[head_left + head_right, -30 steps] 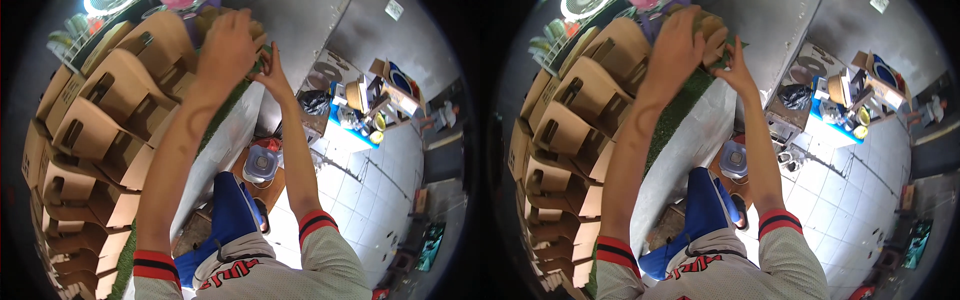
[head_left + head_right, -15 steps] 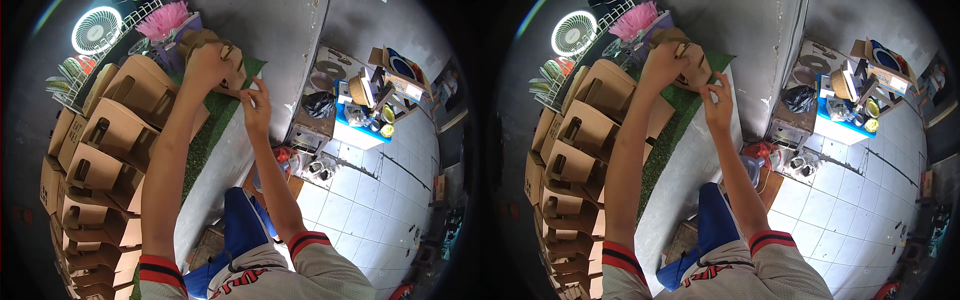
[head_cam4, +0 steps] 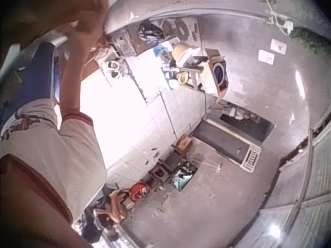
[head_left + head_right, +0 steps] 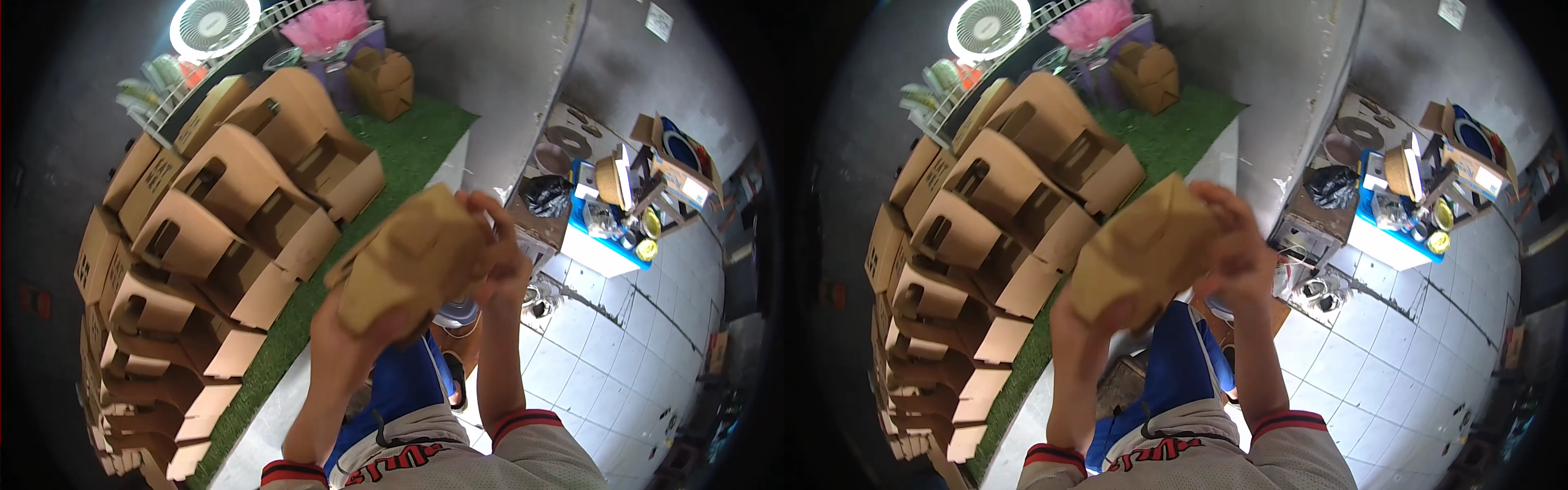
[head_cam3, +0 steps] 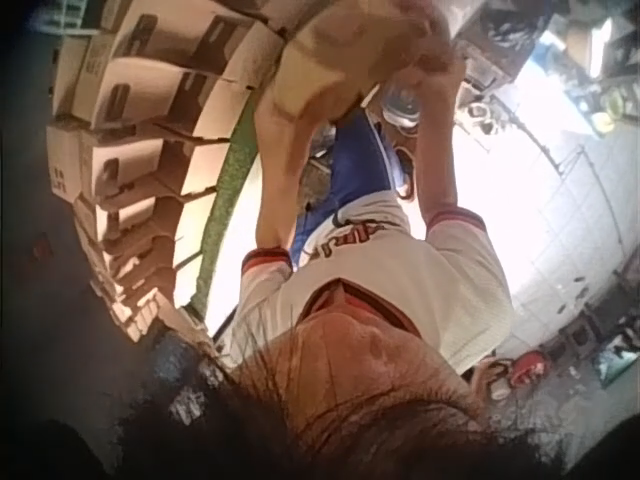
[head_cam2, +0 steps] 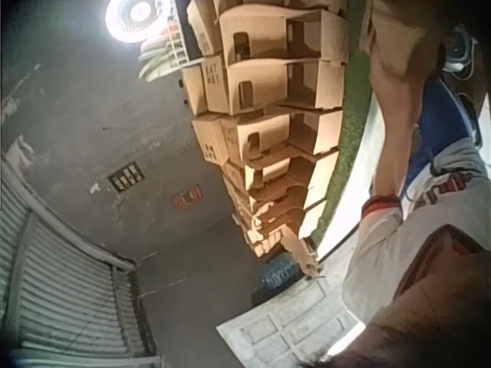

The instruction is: The person is folding and assembling flat cardboard food boxes and stacking them on a counter.

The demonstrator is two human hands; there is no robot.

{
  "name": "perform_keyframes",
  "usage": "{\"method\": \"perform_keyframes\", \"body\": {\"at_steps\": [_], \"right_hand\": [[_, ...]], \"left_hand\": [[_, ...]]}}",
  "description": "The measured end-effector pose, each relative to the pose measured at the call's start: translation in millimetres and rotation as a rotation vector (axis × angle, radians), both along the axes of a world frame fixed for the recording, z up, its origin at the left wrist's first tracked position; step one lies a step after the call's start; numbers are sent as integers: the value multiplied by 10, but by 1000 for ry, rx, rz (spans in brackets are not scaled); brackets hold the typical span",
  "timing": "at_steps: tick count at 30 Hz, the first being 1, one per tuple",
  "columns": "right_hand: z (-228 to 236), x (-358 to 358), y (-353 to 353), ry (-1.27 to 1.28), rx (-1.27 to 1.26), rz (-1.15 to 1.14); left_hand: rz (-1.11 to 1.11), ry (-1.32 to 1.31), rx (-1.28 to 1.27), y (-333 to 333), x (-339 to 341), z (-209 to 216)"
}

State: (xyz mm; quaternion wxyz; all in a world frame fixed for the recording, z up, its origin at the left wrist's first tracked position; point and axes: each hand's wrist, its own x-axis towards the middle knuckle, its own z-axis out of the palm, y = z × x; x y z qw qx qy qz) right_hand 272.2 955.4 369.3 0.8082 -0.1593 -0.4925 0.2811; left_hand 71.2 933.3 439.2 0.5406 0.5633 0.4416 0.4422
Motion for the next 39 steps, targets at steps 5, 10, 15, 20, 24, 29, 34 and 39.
{"method": "perform_keyframes", "body": {"at_steps": [5,10,15,20,24,29,34,39], "right_hand": [[79,-808,-120,-164,51,328],[67,-1427,-66,-407,-7,389],[-75,-1859,-154,-343,-234,248],[-128,-1936,-260,-299,-421,200],[-127,-1940,-277,-279,-476,215],[-127,-2027,-293,-307,-498,112],[-84,-2016,-310,-118,-611,224],[-79,-1996,-307,-97,-630,280]], "left_hand": [[172,-126,109,-629,-824,-82],[386,-63,158,-879,-1431,-314],[471,-107,49,-902,-1532,-607],[174,-111,-25,-964,-1741,-482],[498,331,97,-1052,-1876,-149],[543,580,614,-606,-1666,-37],[398,755,679,-372,-1519,74],[192,679,522,-321,-1538,217]]}}
